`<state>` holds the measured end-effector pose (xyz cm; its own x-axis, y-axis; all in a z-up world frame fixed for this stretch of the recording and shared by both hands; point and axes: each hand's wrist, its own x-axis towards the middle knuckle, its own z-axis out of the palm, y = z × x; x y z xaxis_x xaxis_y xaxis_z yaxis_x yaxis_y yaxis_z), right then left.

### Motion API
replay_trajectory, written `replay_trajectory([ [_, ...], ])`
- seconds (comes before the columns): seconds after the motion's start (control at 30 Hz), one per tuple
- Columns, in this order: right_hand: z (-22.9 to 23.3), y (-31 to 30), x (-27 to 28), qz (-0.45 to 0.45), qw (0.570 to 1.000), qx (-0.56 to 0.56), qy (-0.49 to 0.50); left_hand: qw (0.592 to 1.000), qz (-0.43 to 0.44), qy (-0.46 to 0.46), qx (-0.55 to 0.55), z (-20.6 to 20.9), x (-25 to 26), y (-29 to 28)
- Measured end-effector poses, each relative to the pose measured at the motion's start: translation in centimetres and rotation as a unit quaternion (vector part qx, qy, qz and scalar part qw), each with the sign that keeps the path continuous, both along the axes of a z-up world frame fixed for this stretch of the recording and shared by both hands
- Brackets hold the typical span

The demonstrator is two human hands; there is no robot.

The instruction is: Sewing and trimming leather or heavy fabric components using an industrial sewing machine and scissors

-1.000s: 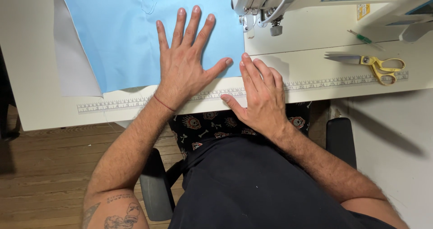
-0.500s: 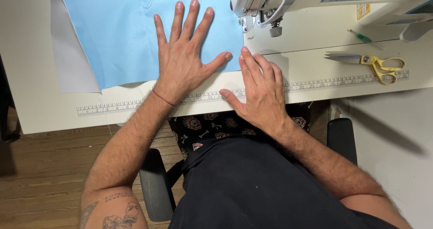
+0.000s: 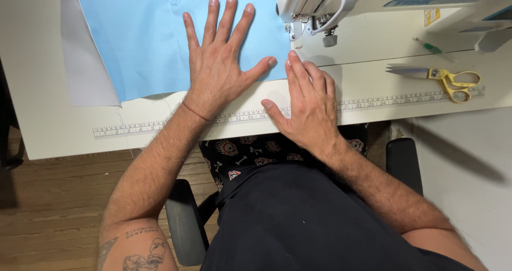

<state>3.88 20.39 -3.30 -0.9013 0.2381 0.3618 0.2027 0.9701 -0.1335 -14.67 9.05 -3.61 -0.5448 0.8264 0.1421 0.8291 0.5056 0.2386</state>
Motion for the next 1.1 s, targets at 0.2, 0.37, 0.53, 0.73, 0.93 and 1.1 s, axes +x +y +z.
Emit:
replay_trajectory([
  [0.2,-0.8,4.0,0.8,0.040,0.965,-0.249,0.068,0.993,-0.092,-0.001,0.078,-0.8,0.6,-0.9],
  [0.37,-0.5,8.0,0.8,0.036,0.911,-0.401,0.094,0.961,-0.154,0.085,0.214,-1.2,2.7,-0.3],
  [0.53,-0.8,10.0,-1.7,0.221,0.971,-0.071,0.063,0.912,-0.202,0.320,0.159,1.4,3.4,0.4],
  [0.73,0.0,9.5,-3.2,0.266,0.953,0.060,0.134,0.893,-0.206,0.358,0.179,3.2,3.6,0.3],
  [0.93,-0.5,9.3,-3.5,0.260,0.948,0.078,0.167,0.941,-0.202,0.222,0.158,1.2,2.4,0.2],
  [1.1,-1.1,9.3,-3.4,0.264,0.947,0.052,0.174,0.924,-0.233,0.272,0.133,-0.7,1.4,-0.1],
])
